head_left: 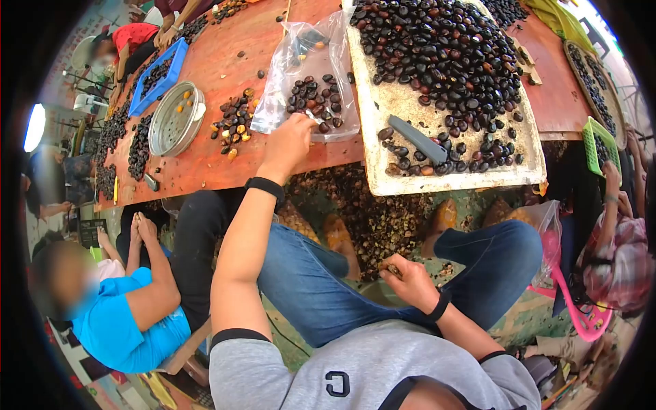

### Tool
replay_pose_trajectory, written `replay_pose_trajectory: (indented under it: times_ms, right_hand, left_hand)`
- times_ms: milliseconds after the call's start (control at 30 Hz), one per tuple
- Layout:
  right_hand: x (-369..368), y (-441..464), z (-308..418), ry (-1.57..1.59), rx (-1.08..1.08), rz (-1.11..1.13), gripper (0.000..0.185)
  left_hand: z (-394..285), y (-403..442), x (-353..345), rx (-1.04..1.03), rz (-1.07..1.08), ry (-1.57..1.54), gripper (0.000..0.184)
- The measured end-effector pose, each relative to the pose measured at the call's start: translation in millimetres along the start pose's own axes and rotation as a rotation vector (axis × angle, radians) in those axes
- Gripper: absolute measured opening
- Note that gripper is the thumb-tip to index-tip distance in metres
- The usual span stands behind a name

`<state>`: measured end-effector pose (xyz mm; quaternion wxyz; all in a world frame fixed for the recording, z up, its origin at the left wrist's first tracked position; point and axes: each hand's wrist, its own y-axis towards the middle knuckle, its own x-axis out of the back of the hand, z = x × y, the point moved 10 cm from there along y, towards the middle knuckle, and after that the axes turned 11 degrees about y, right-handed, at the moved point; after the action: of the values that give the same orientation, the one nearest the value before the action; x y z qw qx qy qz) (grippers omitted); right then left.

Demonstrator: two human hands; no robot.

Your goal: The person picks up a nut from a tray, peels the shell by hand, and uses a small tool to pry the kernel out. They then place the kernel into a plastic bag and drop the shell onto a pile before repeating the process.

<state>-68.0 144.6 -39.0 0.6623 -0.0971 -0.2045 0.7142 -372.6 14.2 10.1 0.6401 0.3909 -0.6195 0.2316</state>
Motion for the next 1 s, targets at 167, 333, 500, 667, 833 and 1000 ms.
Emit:
replay_pose_trajectory:
  times_ms: [167,333,500,667,833,1000]
  right_hand:
    - [-1,1,-3,0.029,0.021,-0.009,0.016]
    - [-6,1,-2,-0.007,-0.013,0.023,0.016]
    - [-11,0,-5,0.016,0.087,0.015,0.015]
    - [-11,-1,-1,0.031,0.087,0.02,0.015]
    - [-11,-2,-3,0.033,0.084,0.02,0.015]
    - [-9,-3,-2,0.054,0.103,0.018,0.016]
  left_hand:
    - [41,28,8,0.121,-0.122,0.085,0.017]
    - [39,42,13,0.139,-0.193,0.24,0.028]
    - [39,50,5,0.135,-0.174,0.321,0.027]
    - [43,52,-7,0.175,-0.051,0.354,0.023]
    - [45,48,-7,0.157,-0.116,0.286,0.021]
    - [37,50,14,0.234,-0.094,0.106,0.019]
